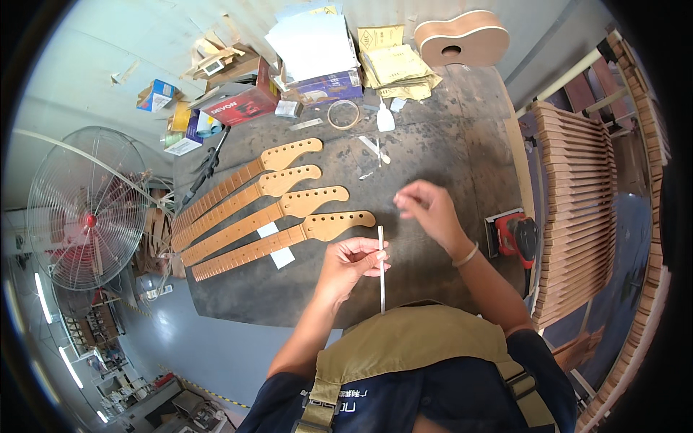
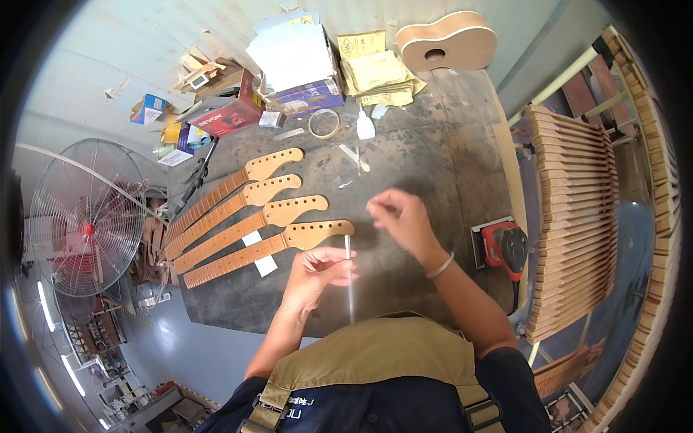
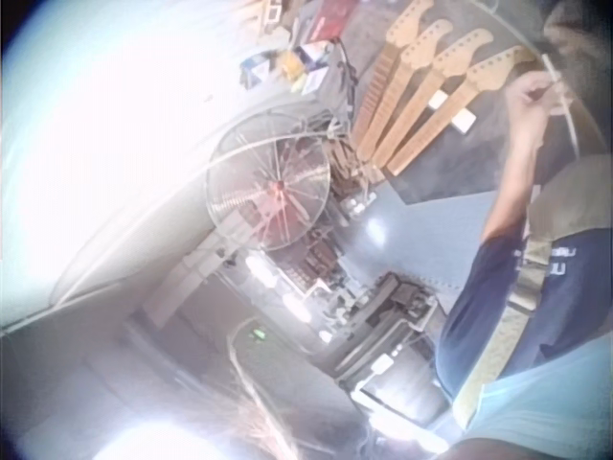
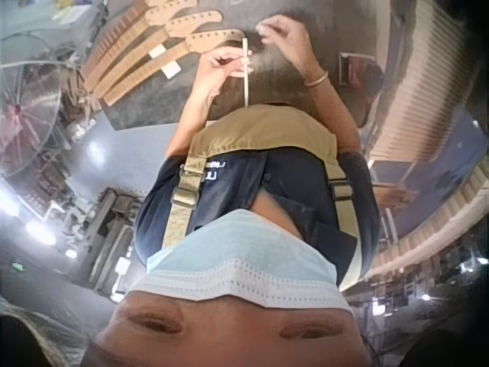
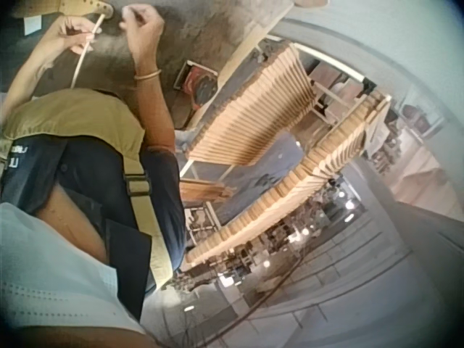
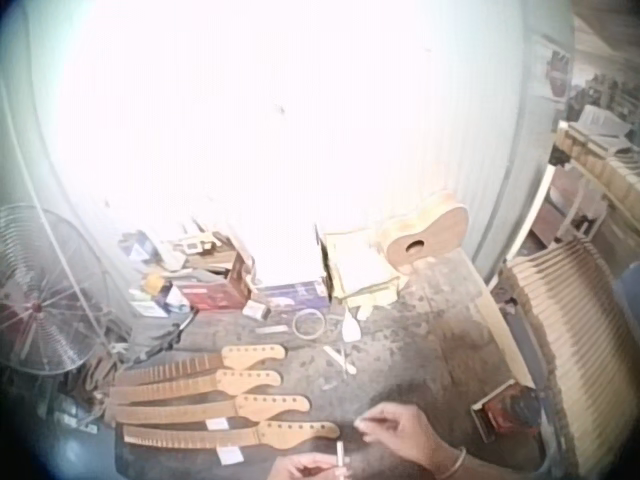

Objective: The person applies glue to small white plastic strips and inserts them into slots on wooden guitar necks. They then use a sanding block to smooth the surface of the necks and wipe them with a cloth.

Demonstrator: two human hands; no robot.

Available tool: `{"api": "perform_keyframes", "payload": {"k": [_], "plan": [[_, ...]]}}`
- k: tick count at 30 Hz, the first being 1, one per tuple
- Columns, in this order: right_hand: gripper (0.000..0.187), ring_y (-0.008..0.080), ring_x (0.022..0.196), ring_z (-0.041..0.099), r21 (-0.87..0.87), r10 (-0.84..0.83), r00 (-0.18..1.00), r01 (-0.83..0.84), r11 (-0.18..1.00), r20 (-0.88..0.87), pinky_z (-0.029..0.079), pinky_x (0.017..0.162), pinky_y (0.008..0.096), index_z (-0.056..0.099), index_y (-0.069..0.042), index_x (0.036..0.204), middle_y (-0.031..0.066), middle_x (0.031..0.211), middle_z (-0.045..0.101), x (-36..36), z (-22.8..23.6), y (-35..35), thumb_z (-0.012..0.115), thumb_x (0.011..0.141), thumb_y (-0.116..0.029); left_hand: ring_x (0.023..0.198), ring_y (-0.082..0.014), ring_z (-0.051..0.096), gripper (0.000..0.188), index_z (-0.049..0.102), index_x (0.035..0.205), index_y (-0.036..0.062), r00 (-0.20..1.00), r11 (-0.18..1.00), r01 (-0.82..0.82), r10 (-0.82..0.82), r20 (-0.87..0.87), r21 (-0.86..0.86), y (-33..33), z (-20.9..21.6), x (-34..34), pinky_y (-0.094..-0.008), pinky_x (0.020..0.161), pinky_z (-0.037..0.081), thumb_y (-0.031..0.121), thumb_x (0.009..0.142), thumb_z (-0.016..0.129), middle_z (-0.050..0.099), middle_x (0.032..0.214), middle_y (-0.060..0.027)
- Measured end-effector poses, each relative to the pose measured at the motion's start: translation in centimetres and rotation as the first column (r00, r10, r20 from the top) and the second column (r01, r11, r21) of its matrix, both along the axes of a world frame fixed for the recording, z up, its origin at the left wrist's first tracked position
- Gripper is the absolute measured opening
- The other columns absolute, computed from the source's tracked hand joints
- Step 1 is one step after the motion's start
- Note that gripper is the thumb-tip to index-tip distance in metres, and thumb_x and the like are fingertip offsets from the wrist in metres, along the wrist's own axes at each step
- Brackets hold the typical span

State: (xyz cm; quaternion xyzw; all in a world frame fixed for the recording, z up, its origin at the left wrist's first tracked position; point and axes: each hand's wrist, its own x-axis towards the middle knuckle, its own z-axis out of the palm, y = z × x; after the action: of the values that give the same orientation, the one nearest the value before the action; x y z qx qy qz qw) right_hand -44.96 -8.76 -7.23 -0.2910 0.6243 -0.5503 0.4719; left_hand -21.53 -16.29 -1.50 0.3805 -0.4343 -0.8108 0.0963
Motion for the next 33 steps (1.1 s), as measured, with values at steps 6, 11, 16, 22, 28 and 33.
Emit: {"api": "perform_keyframes", "payload": {"k": [6,11,16,22,28,33], "plan": [[0.026,0.0334,0.092,0.07,-0.213,-0.334,0.71,0.257,0.943,-0.62,0.055,0.084,0.0418,0.065,-0.001,0.109,0.0154,0.099,0.072,-5.6,-8.0,-11.6,0.08,0.094,-0.016,0.086,-0.0179,0.079,0.022,0.077,0.121,0.0005,0.999,0.999,-0.046,0.046,0.022,-0.009,-1.5,-0.2,0.3,-0.0312,0.075,0.067,0.003,0.099,0.077,0.08,0.1,-0.0093],[0.05,0.0396,0.102,0.062,-0.252,-0.382,0.45,0.322,0.912,-0.807,0.048,0.092,0.0493,0.054,-0.001,0.114,0.0164,0.103,0.067,-6.5,-10.8,-17.9,0.09,0.083,-0.016,0.087,-0.0183,0.079,0.022,0.077,0.121,0.0003,0.995,0.996,-0.088,0.088,0.042,-0.011,-2.2,-0.3,1.0,-0.0307,0.076,0.067,0.004,0.099,0.077,0.08,0.101,-0.0093],[0.049,0.0387,0.101,0.063,-0.215,-0.343,0.457,0.308,0.927,-0.821,0.05,0.091,0.0484,0.058,-0.001,0.114,0.0159,0.102,0.068,-6.5,-12.4,-18.6,0.091,0.081,-0.014,0.088,-0.0188,0.079,0.021,0.077,0.12,0.0002,0.993,0.996,-0.082,0.085,0.081,-0.045,-2.8,-0.4,1.7,-0.0304,0.077,0.067,0.004,0.099,0.077,0.08,0.102,-0.0102],[0.04,0.0329,0.091,0.071,-0.143,-0.272,0.675,0.242,0.96,-0.686,0.056,0.081,0.0412,0.063,0.001,0.115,0.0161,0.107,0.073,-7.2,-12.9,-17.8,0.087,0.086,-0.012,0.085,-0.0207,0.079,0.02,0.08,0.115,0.0017,0.991,0.993,-0.109,0.113,0.067,-0.05,-2.7,0.2,1.4,-0.0327,0.071,0.066,0.004,0.095,0.081,0.081,0.098,-0.0106],[0.024,0.0155,0.095,0.074,-0.209,-0.146,0.987,0.157,0.965,0.068,0.061,0.081,0.0293,0.063,0.005,0.125,0.0115,0.112,0.075,-2.0,-5.4,-9.6,0.068,0.103,-0.001,0.087,-0.0185,0.079,0.022,0.078,0.12,-0.0001,0.991,0.994,-0.106,0.109,0.078,-0.039,-2.8,0.7,2.0,-0.0307,0.076,0.067,0.002,0.098,0.078,0.08,0.101,-0.0102],[0.023,0.0173,0.096,0.076,-0.18,-0.013,0.997,0.027,0.983,0.076,0.062,0.078,0.029,0.062,0.006,0.126,0.0129,0.114,0.073,3.2,2.6,1.7,0.066,0.103,0.003,0.083,-0.0204,0.079,0.022,0.079,0.117,0.0008,0.988,0.988,-0.146,0.148,0.046,-0.058,-2.0,1.0,2.1,-0.0313,0.071,0.066,0.005,0.095,0.082,0.081,0.098,-0.0105]]}}
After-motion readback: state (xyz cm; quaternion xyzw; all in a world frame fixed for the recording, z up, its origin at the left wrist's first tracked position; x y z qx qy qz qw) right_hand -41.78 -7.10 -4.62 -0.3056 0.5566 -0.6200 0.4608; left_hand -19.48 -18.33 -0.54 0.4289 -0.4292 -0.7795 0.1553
